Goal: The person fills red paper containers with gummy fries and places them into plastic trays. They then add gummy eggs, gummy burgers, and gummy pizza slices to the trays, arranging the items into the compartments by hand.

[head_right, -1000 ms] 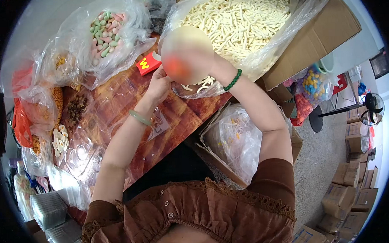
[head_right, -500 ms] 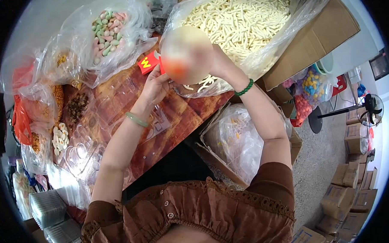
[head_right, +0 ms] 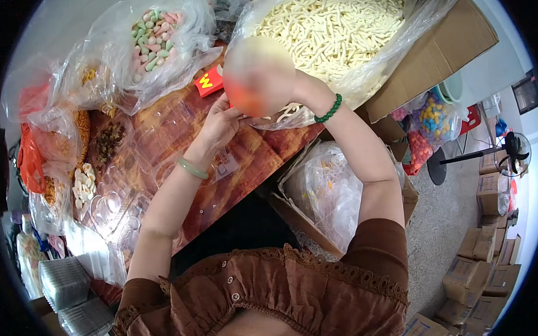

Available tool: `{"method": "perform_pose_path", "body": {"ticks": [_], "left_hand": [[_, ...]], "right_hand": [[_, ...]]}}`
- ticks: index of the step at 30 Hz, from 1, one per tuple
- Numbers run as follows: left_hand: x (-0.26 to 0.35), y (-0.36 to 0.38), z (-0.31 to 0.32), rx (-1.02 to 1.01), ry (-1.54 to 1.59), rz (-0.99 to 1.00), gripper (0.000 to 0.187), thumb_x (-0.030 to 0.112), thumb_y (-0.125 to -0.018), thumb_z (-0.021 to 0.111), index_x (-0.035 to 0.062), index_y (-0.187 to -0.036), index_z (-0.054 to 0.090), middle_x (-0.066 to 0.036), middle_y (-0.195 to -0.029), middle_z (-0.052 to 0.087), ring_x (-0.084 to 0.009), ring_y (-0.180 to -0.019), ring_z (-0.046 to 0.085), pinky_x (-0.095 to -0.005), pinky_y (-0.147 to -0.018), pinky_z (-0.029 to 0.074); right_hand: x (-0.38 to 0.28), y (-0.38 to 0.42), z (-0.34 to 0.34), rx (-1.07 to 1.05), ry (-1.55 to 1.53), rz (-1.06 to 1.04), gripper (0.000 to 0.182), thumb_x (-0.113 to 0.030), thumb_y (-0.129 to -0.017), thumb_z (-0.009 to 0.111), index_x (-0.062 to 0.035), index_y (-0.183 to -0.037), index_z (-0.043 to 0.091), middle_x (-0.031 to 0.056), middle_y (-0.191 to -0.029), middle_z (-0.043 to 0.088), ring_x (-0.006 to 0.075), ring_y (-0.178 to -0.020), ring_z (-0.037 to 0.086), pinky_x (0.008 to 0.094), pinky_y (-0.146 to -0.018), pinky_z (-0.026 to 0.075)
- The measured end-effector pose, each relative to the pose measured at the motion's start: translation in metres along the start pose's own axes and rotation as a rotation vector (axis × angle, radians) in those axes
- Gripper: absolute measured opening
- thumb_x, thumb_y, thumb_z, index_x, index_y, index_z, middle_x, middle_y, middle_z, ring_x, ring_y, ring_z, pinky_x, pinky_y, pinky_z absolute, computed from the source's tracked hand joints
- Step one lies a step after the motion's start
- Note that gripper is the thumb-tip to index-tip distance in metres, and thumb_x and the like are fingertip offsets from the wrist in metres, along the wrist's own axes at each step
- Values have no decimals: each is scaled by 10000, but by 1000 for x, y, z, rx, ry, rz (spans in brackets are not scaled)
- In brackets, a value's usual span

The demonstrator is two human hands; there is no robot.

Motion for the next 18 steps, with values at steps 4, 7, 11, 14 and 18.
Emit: {"method": "perform_pose_path", "body": {"ticks": [4,7,11,14,18], "left_hand": [[13,10,-11,51,26,55,416,59,-896,565,73,-1283,413,-93,-1214,542,-216,-1053,582,-353,-809,544],[21,18,-14,45,-2,99,422,69,-893,574,79,-1284,415,-84,-1221,544,-206,-1062,578,-343,-821,531],[26,29,-23,86,-82,129,419,44,-898,556,66,-1294,419,-94,-1236,528,-226,-1094,560,-379,-867,523],[30,41,-24,119,-158,146,422,41,-879,589,71,-1272,441,-66,-1189,561,-169,-1057,570,-316,-860,507],[41,57,-22,143,-184,251,405,32,-876,594,59,-1254,453,-64,-1149,567,-137,-997,581,-297,-812,520]], "right_hand": [[1,14,-34,288,81,31,218,-181,-773,695,-46,-934,638,50,-800,642,147,-600,542,278,-600,464],[10,18,-15,244,-146,112,239,-184,-782,711,-21,-940,637,30,-772,632,100,-581,519,253,-563,444],[-9,17,-12,340,-55,-74,166,-124,-815,669,-12,-934,639,62,-725,631,113,-585,563,251,-546,448],[-45,12,-8,364,84,-153,144,-105,-825,642,-18,-940,640,94,-734,629,155,-631,601,273,-572,465],[-59,-10,15,267,16,-99,163,-100,-844,599,-33,-989,632,133,-813,630,254,-741,613,320,-660,478]]}}
Point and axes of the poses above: each hand's wrist, its own y-axis away from the middle knuckle, its own z-axis out of the palm, x = y × z, the point moved 9 cm from there along -y, towards the middle knuckle
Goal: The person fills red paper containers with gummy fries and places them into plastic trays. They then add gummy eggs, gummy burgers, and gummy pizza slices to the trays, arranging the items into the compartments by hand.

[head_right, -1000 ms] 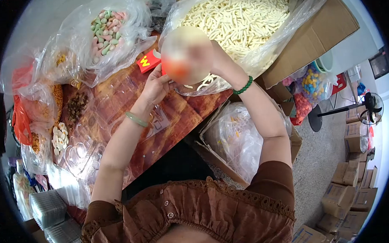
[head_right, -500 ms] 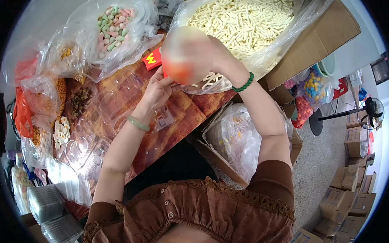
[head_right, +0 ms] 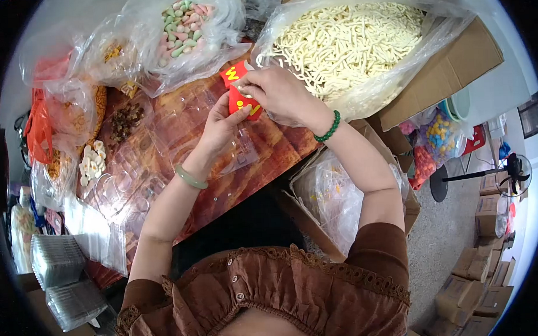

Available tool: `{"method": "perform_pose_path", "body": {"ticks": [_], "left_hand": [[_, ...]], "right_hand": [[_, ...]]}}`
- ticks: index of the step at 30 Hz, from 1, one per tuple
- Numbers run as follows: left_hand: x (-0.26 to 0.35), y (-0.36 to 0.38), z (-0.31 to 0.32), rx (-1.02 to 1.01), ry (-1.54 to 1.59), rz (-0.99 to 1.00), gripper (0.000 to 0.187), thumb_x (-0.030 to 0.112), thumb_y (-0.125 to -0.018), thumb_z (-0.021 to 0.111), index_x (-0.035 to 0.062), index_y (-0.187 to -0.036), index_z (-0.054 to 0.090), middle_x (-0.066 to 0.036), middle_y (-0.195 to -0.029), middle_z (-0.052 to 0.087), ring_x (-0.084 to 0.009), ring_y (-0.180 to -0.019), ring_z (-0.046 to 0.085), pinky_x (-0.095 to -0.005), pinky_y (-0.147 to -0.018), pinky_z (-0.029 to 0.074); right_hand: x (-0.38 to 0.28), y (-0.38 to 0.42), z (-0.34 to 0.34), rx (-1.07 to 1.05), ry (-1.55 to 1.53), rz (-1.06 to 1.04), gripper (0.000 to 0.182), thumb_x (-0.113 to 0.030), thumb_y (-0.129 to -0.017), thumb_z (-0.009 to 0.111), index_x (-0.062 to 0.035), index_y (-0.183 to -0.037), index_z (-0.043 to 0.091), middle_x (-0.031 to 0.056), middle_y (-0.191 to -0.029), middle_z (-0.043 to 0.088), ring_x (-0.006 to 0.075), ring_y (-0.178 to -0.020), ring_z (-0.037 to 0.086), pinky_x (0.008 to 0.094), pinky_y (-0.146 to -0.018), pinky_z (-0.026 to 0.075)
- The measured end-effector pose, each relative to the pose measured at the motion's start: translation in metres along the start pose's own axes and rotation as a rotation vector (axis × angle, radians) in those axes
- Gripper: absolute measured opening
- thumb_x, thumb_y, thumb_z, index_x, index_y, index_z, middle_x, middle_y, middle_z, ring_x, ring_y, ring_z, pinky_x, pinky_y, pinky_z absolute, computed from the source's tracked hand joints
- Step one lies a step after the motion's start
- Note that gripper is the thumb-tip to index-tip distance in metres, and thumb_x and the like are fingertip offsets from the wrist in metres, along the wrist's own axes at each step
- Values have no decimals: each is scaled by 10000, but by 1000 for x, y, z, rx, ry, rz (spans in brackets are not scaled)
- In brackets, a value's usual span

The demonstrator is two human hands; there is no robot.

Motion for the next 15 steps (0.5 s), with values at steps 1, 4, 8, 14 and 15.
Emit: {"method": "perform_pose_path", "body": {"ticks": [1,4,8,14,15], "left_hand": [[5,3,-5,15,-3,14,405,32,-876,594,59,-1254,453,-64,-1149,567,-137,-997,581,-297,-812,520],[13,18,-30,100,72,-21,419,35,-875,596,48,-1264,440,-61,-1138,567,-130,-980,581,-282,-784,527],[36,35,-55,179,-34,68,427,24,-872,593,43,-1267,434,-56,-1129,562,-133,-972,580,-278,-765,538],[72,57,-98,285,-84,175,393,34,-883,581,16,-1249,441,-63,-1127,560,-126,-970,570,-277,-832,506],[73,59,-105,293,-82,176,393,34,-883,581,16,-1249,441,-63,-1127,560,-126,-970,570,-277,-832,506]], "right_hand": [[-9,-6,6,-12,-25,-44,163,-105,-850,592,-35,-993,631,141,-833,631,272,-775,611,333,-683,478],[-22,-18,27,-50,-27,-151,170,-101,-835,600,-30,-987,631,145,-857,634,285,-832,606,364,-717,477],[-44,-40,51,-83,13,-231,198,-84,-808,614,-33,-1000,625,132,-860,629,301,-809,594,378,-705,473],[-81,-63,87,-144,23,-331,166,-231,-852,597,-78,-901,636,47,-853,630,200,-856,572,366,-846,322],[-85,-70,94,-151,19,-335,166,-231,-852,597,-78,-901,636,47,-853,630,200,-856,572,366,-846,322]]}}
Point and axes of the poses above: each hand's wrist, its own y-axis away from the middle knuckle, its own z-axis out of the palm, x = y × z, the point moved 9 cm from there along -y, towards the middle knuckle
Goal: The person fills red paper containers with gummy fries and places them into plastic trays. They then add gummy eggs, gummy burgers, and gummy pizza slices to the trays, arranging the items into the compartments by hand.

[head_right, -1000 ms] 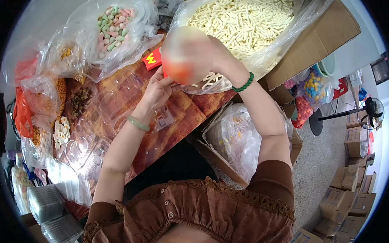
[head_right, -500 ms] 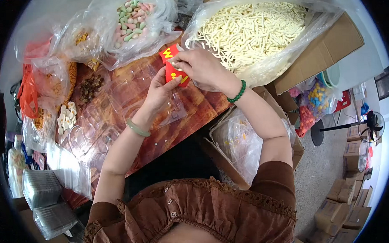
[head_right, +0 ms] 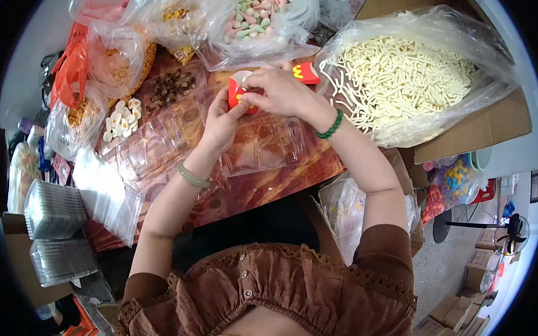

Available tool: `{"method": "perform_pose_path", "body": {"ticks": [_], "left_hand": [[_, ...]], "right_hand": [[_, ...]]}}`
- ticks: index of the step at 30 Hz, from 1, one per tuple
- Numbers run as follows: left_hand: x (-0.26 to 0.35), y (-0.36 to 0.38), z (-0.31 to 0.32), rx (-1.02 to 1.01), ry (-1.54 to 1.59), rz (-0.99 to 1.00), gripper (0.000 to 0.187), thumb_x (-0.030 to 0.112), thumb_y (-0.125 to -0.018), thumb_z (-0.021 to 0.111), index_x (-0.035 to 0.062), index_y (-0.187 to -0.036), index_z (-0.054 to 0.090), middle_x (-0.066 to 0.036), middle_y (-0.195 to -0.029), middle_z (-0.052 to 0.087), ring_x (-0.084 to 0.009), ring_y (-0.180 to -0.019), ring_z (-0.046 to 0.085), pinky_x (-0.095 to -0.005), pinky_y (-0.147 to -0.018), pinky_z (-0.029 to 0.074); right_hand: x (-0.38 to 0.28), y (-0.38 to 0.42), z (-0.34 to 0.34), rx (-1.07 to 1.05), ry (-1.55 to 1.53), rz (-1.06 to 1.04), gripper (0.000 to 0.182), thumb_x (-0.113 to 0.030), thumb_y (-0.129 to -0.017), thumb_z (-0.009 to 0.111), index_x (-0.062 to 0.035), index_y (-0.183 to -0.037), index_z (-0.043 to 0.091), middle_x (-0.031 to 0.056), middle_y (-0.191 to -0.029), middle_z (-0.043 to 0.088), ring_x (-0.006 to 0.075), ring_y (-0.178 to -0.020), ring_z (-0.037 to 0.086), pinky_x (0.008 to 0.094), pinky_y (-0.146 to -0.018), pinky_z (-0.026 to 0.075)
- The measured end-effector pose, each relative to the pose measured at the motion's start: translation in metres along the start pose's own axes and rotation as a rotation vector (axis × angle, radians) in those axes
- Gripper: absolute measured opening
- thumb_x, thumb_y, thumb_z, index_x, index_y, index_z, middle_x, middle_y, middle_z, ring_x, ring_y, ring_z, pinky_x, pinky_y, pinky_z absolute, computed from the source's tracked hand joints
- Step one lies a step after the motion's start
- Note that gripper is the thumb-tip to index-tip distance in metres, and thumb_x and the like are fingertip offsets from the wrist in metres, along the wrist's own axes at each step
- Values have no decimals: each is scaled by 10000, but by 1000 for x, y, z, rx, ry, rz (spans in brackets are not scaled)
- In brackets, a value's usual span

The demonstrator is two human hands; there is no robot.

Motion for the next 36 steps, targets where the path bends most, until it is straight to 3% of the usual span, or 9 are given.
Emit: {"method": "perform_pose_path", "body": {"ticks": [13,16,19,20,24,28,31,33,36], "left_hand": [[32,2,-72,112,-115,49,405,43,-896,565,-4,-1265,404,-62,-1129,546,-127,-1028,547,-274,-882,471],[42,5,-81,99,-371,95,617,67,-820,668,-19,-1333,337,-101,-1182,545,-178,-1074,544,-290,-921,447],[54,14,-72,9,-1198,221,1013,115,-604,816,-46,-1396,205,-262,-1331,416,-351,-1246,418,-378,-1032,357],[51,14,-74,12,-1202,222,1013,115,-604,816,-46,-1396,205,-262,-1331,416,-351,-1246,418,-378,-1032,357],[30,8,-77,-5,-1317,151,997,125,-623,803,-15,-1410,206,-239,-1362,396,-353,-1240,432,-384,-1029,362],[37,8,-70,-36,-1315,213,913,110,-639,777,-24,-1382,264,-273,-1390,332,-391,-1301,326,-407,-1054,332],[57,6,-50,-40,-1342,340,801,75,-655,751,-13,-1345,353,-247,-1392,345,-384,-1297,333,-420,-1051,335],[59,-2,-39,-27,-1278,318,741,53,-672,725,3,-1329,386,-232,-1382,364,-384,-1279,359,-417,-1038,350],[50,-17,20,-178,-1196,460,658,48,-698,690,5,-1297,421,-233,-1343,397,-401,-1213,416,-421,-992,387]], "right_hand": [[7,-76,65,-141,-197,-55,229,-271,-846,621,-43,-855,638,94,-776,639,212,-698,606,318,-636,442],[21,-81,71,-129,-256,-77,240,-287,-852,615,-49,-839,641,90,-734,630,205,-657,597,308,-620,436],[44,-76,106,-330,-75,36,234,-313,-855,586,-85,-855,638,94,-797,641,247,-765,609,371,-682,401],[47,-71,119,-383,-74,65,244,-337,-853,567,-103,-844,637,96,-840,650,266,-833,613,433,-740,369],[46,-66,132,-274,-103,27,226,-257,-848,598,-63,-961,621,106,-871,648,274,-861,619,402,-796,418],[47,-44,63,166,-141,17,174,-173,-816,633,-40,-929,628,112,-883,651,234,-788,628,342,-680,492],[108,14,1,364,-194,371,174,-161,-804,658,-35,-922,641,121,-869,638,215,-754,619,318,-666,495],[168,59,-20,411,123,455,192,-173,-801,662,-33,-932,646,147,-863,626,252,-748,611,324,-688,491],[217,95,-12,213,138,591,203,-211,-778,674,-20,-848,675,175,-861,632,341,-806,585,410,-733,470]]}}
Point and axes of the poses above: each hand's wrist, its own y-axis away from the middle knuckle, its own z-axis out of the palm, x = y × z, the point moved 9 cm from there along -y, towards the middle knuckle
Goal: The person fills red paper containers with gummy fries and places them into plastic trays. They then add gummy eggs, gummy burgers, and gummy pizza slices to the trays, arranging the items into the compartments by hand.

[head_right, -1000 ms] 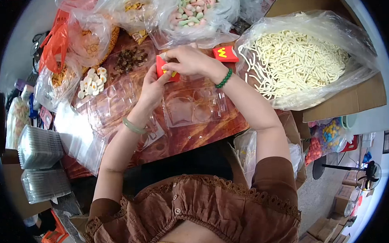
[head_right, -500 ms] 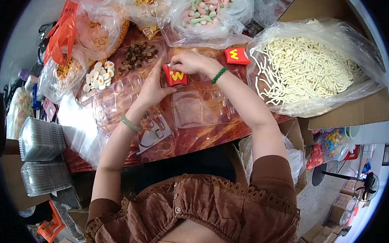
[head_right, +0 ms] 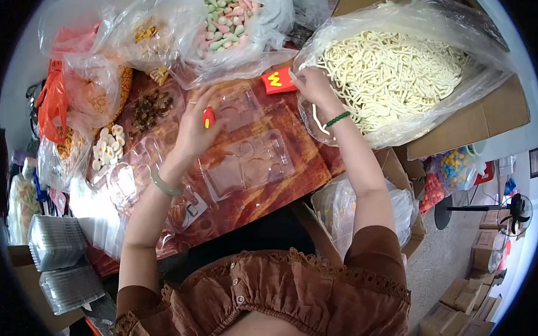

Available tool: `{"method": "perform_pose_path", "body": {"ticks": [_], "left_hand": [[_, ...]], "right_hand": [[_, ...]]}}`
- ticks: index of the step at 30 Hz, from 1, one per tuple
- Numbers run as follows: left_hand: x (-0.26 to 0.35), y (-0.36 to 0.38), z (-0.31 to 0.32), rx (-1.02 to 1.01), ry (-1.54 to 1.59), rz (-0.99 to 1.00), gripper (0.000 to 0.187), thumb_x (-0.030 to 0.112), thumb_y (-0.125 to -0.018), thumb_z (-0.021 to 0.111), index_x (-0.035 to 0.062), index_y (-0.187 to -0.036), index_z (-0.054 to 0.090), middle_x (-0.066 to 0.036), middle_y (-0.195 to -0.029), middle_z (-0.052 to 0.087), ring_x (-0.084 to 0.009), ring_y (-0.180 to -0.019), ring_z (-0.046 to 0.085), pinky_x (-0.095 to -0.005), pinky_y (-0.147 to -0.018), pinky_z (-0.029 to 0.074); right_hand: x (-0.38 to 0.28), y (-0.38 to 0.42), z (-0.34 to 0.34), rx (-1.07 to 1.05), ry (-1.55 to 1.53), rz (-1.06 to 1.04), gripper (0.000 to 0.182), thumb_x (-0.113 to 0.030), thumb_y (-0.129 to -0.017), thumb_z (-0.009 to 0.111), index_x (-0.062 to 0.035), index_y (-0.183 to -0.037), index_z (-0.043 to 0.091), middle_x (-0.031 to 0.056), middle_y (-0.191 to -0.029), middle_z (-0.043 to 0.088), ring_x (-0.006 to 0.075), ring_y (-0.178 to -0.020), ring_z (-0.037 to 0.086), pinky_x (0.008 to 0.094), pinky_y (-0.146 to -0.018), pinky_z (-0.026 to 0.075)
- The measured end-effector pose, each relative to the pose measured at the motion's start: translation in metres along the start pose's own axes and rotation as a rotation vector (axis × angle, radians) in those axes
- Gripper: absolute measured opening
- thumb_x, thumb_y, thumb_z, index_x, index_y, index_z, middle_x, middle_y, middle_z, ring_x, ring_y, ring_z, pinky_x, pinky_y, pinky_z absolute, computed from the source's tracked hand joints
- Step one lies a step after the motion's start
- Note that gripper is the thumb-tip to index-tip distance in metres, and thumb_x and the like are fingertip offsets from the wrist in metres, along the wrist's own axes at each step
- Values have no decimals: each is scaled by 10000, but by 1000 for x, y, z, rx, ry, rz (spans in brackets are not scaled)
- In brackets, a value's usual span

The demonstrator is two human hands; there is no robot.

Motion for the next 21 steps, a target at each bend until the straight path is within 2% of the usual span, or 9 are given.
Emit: {"method": "perform_pose_path", "body": {"ticks": [2,5,7,8,11,13,14,17,21], "left_hand": [[1,-19,41,-48,19,7,667,58,-690,703,1,-1292,422,-237,-1338,397,-407,-1197,420,-432,-994,380],[20,-54,87,-93,4,152,708,79,-678,722,-8,-1302,400,-238,-1337,396,-407,-1201,414,-437,-1001,368],[31,-74,107,-78,-53,240,774,110,-662,744,-14,-1323,361,-238,-1323,408,-403,-1202,413,-439,-998,365],[35,-84,115,-44,-223,278,849,168,-624,775,-19,-1328,339,-230,-1260,469,-402,-1188,423,-437,-987,369],[32,-104,135,-158,-223,198,888,216,-594,794,-8,-1325,344,-238,-1174,522,-412,-1142,458,-446,-958,393],[41,-106,134,-220,-147,149,879,225,-589,793,-1,-1316,355,-249,-1148,531,-421,-1113,476,-452,-940,406],[40,-108,134,-273,-79,92,869,234,-585,792,6,-1308,366,-260,-1122,540,-429,-1084,494,-458,-923,418],[32,-107,143,-287,25,139,825,219,-603,773,21,-1298,375,-287,-1105,536,-441,-1027,522,-469,-888,439],[22,-104,145,-229,46,190,825,212,-603,767,31,-1304,370,-285,-1099,539,-441,-1003,533,-465,-879,446]], "right_hand": [[-7,8,1,-60,-18,12,190,-201,-775,672,-15,-810,674,190,-816,627,350,-795,580,420,-734,456],[-22,15,-7,-5,-75,-72,173,-175,-771,663,-2,-766,662,195,-771,620,352,-776,565,421,-761,434],[-34,20,-16,16,-93,-100,156,-159,-774,653,-3,-763,652,176,-767,613,348,-767,556,417,-751,434],[-39,24,-23,22,-152,-112,148,-151,-775,649,-3,-767,646,172,-764,605,348,-766,554,416,-744,435],[-44,34,-43,16,-210,-83,159,-157,-793,650,-1,-779,622,153,-759,579,315,-754,549,390,-711,438],[-37,38,-42,-104,-311,-123,140,-149,-848,623,-9,-853,625,92,-782,554,212,-746,539,302,-708,437],[-38,42,-46,-107,-374,-167,138,-135,-853,617,3,-854,618,73,-781,546,192,-751,539,291,-714,436],[-42,46,-54,-49,-407,-272,133,-133,-838,634,-3,-809,618,95,-804,575,226,-759,542,310,-689,442],[-34,49,-57,-26,-410,-272,118,-123,-840,631,-5,-833,629,92,-821,577,225,-750,554,303,-687,450]]}}
Point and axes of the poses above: each hand's wrist, its own y-axis away from the middle knuckle, its own z-axis out of the palm, x = y × z, the point moved 9 cm from there along -y, towards the middle knuckle
